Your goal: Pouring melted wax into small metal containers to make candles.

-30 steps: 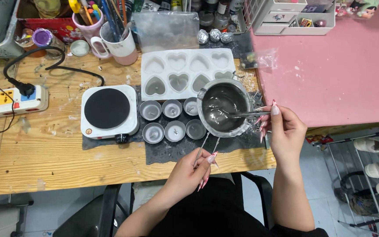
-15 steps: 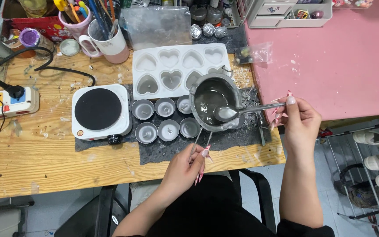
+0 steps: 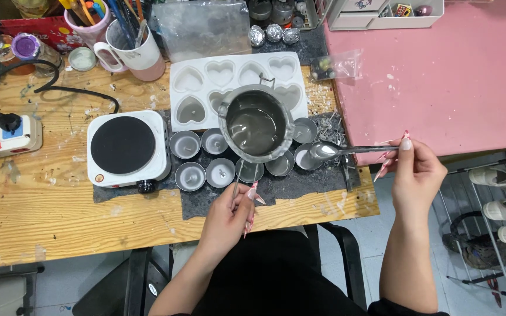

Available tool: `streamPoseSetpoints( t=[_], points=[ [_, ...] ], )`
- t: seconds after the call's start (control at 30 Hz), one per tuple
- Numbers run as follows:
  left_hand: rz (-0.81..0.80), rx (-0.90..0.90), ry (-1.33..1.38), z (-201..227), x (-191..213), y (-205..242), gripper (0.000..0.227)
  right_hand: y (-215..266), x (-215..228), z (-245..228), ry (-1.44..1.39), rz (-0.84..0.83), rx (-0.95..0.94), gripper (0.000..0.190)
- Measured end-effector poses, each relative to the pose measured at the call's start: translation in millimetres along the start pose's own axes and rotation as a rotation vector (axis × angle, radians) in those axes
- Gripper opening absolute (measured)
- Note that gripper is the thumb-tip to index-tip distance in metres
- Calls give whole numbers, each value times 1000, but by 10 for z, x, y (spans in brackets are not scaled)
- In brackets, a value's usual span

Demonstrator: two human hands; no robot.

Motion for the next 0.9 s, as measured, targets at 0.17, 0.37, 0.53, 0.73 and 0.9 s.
streamPoseSetpoints(
  t=[0.17,0.37,0.53,0.73,0.9],
  points=[
    [4,9,16,4,21,-13,15,137,-34,-127,62,-12,139,19],
    [3,-8,3,20,23,-12,17,295,-115,-450,246,-97,500,12],
    [6,1,0,7,33,-16,18,346,-150,-503,310,-111,671,12],
    [-1,-19,-7,105,-17,25,18,249,-90,-332,4,91,358,24],
    [-27,-41,-70,36,-105,15,19,300,-510,-562,-79,-20,365,17]
  ],
)
Point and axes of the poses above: each hand's wrist, its own y-axis away from the middle knuckle, its own x-axis out of the back of the hand, z = x × y, the point moved 5 cm from there along -y, towards the middle knuckle, and after that the axes turned 14 degrees about z, right-handed, at the moved point
